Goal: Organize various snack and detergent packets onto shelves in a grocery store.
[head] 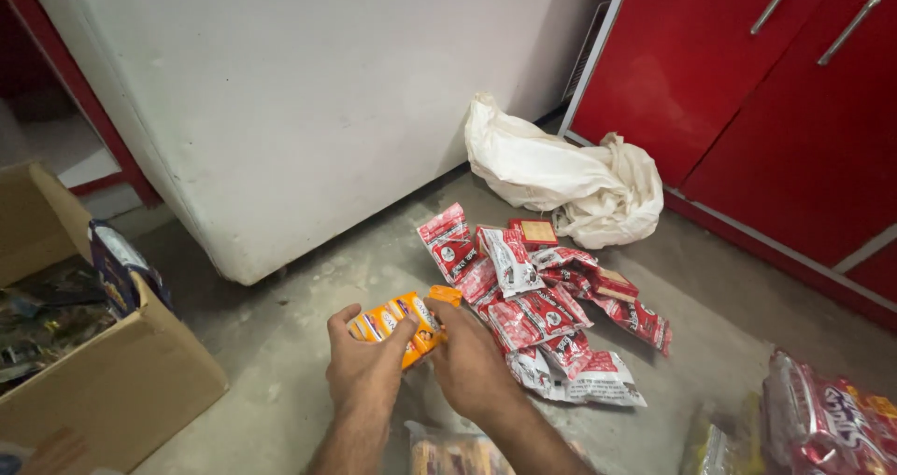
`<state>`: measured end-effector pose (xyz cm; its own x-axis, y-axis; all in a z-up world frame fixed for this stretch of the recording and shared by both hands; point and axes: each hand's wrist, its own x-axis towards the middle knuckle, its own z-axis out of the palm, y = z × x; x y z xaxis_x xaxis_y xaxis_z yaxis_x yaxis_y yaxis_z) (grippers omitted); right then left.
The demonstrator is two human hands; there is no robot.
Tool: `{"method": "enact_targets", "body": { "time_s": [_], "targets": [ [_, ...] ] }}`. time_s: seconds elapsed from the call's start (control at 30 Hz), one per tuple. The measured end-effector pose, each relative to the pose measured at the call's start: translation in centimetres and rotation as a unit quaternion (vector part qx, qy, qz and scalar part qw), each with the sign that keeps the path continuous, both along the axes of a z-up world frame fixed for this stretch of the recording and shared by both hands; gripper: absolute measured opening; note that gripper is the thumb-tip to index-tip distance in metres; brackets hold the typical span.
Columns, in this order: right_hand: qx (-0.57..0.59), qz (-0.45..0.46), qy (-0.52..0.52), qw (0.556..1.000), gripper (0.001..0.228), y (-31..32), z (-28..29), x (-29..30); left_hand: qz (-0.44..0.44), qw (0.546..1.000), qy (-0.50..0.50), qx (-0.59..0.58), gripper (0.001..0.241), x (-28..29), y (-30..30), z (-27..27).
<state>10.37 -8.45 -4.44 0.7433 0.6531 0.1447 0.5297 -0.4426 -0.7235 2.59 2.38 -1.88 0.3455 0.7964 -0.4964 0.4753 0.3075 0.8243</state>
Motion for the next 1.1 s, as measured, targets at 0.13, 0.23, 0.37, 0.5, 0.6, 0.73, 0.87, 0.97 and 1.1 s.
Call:
{"method": "enact_targets", "body": {
  "time_s": [0.13,0.23,0.37,0.5,0.6,0.73,0.87,0.97,1.1],
  "targets": [
    [-0.035,0.024,-0.028,0.999,0.057,0.8,0.6,0.0,0.011,1.0,0.008,0.011,0.088,0.3,0.6,-0.9],
    [-0.066,0.02,-0.045,0.997,0.064,1.5,1.4,-0.6,0.006,1.0,0.026,0.009,0.087,0.3,0.8,-1.0],
    [-0.141,0.02,-0.121,0.982,0.07,1.9,-0.4,-0.1,0.008,1.0,0.019,-0.001,0.087,0.7,1.0,-1.8],
    [-0.203,-0.024,-0.119,0.972,0.062,2.4,0.0,-0.5,0.007,1.0,0.016,0.02,0.087,0.6,1.1,-3.6],
    [-0.229,-0.036,-0.151,0.961,0.058,2.8,1.7,-1.2,0.012,1.0,0.009,-0.004,0.086,0.4,1.2,-3.1],
    [-0.197,-0.025,-0.197,0.96,0.049,2.9,-0.4,-0.4,0.007,0.999,0.04,0.011,0.086,0.4,1.5,-3.7],
    [-0.213,0.029,-0.16,0.963,0.038,3.0,-1.4,0.4,0.011,1.0,0.02,-0.014,0.086,0.2,1.6,-3.9],
    [-0.198,0.022,-0.15,0.968,0.034,2.8,-1.9,0.4,0.01,1.0,0.006,-0.004,0.086,0.1,1.7,-4.6],
    [-0.164,0.007,-0.179,0.97,0.042,2.2,-3.4,0.8,-0.005,1.0,0.017,0.002,0.087,-0.2,1.6,-4.1]
  ]
}}
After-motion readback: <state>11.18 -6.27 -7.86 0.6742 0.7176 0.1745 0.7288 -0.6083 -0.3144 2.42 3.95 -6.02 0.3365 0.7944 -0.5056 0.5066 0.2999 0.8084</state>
